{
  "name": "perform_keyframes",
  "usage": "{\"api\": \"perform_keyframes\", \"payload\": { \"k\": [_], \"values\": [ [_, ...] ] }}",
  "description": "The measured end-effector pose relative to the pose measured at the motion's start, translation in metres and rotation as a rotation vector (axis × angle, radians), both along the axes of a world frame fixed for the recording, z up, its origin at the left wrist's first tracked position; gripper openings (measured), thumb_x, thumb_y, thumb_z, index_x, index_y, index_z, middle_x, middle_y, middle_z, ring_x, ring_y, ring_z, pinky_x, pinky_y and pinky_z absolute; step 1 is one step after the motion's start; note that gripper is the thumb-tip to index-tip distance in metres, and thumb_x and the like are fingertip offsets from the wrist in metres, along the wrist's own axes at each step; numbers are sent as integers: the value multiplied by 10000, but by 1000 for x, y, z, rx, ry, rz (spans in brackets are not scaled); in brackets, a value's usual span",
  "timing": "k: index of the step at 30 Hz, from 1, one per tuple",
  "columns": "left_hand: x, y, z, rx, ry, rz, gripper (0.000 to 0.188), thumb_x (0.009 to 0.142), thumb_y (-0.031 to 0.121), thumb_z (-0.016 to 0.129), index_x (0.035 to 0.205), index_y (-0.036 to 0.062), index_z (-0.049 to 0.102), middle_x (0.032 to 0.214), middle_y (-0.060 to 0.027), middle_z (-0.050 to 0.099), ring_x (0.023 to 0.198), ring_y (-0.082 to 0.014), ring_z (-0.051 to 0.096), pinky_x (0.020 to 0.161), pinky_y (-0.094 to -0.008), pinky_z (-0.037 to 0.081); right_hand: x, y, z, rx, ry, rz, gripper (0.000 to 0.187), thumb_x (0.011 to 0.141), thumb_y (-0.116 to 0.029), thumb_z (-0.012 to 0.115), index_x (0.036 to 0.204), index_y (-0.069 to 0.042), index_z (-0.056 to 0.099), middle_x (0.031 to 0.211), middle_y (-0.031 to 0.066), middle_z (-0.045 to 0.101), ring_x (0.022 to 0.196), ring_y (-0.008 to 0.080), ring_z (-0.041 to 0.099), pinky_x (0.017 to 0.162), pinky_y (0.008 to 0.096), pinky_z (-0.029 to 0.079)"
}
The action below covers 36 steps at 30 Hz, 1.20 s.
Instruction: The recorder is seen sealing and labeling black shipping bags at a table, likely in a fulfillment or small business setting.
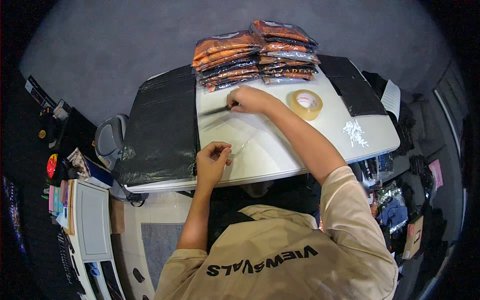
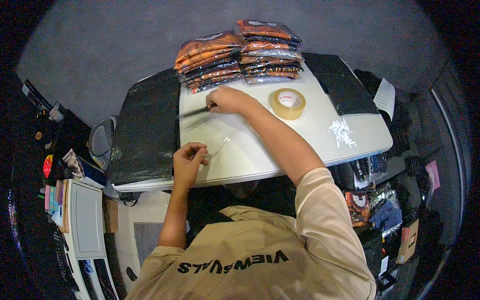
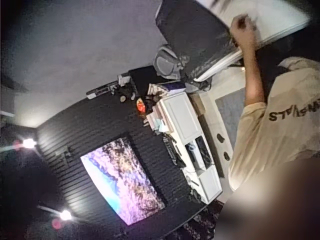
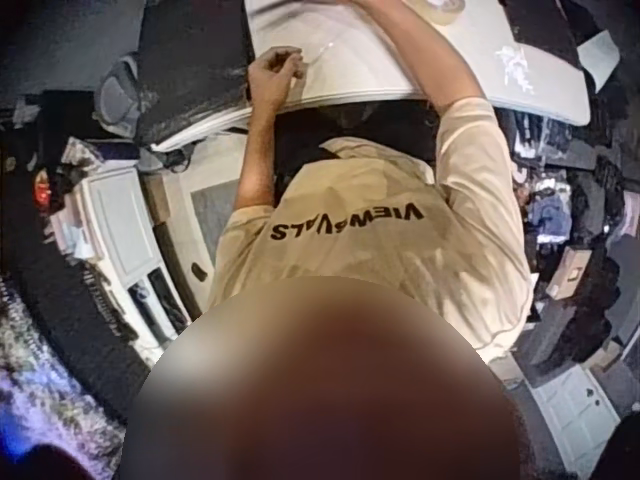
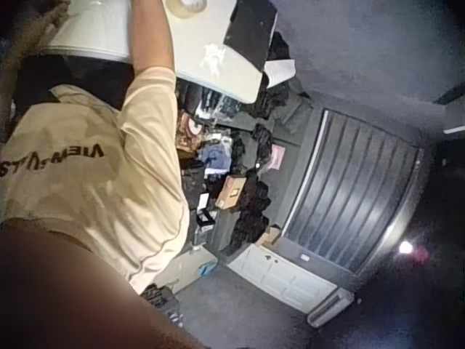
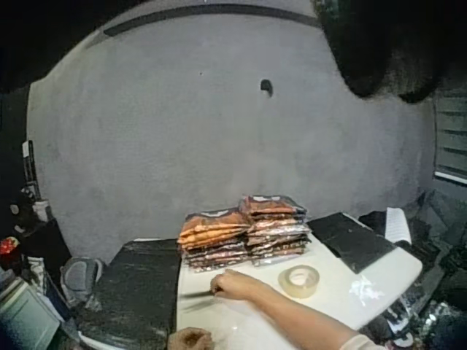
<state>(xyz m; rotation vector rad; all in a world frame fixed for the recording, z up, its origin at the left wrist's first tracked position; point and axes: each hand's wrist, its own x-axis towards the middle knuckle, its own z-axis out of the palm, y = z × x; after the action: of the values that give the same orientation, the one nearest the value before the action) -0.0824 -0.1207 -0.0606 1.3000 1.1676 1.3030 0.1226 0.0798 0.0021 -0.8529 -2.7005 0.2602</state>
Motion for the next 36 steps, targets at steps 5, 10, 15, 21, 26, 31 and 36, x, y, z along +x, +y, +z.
{"api": "perform_keyframes", "payload": {
  "k": [5,10,15,21,26,31,36],
  "values": [
    [0,-1,-2,-21,38,19,91,987,26,730,1057,-23,761,932,-48,743,764,-86,672,667,-261,609,19,-32,49,100,367,17,267,904,-219,819,1051,-12,738,1027,170,736,952,379,703,857,460,556],
    [2,4,-1,-13,55,45,82,983,33,741,1042,-22,758,889,-40,733,722,-88,663,654,-253,579,72,-130,82,69,295,-46,259,924,-224,803,1061,-14,737,1001,167,717,978,374,685,872,461,545],
    [0,12,-3,40,46,81,94,983,14,730,1057,-41,747,911,-63,730,740,-118,676,633,-267,580,141,-183,16,-9,209,-197,283,904,-189,817,1107,2,769,967,145,668,970,330,653,907,432,533],
    [1,13,-6,48,56,124,92,975,15,737,1050,-38,747,888,-52,726,706,-100,661,604,-262,572,146,-196,-20,-25,203,-262,281,891,-177,831,1130,-37,788,977,128,657,1043,327,641,1000,421,514],
    [8,11,-9,73,35,165,106,975,28,749,1060,-34,743,872,-36,716,685,-83,640,589,-251,570,150,-198,-28,-194,487,-335,242,885,-208,846,1084,-71,822,1001,119,716,1012,304,688,950,404,549],
    [11,6,-1,132,86,189,117,987,33,735,1081,-37,737,887,-34,715,710,-76,631,591,-247,553,149,-192,-33,-168,491,-301,145,895,-188,832,1006,-94,838,994,100,754,978,295,709,909,387,557],
    [13,3,2,184,135,247,118,993,31,726,1091,-35,733,910,-38,718,731,-73,629,593,-249,542,146,-193,-39,-105,453,-379,174,876,-263,853,914,-98,815,976,76,745,1006,293,703,1077,447,475]
  ]
}}
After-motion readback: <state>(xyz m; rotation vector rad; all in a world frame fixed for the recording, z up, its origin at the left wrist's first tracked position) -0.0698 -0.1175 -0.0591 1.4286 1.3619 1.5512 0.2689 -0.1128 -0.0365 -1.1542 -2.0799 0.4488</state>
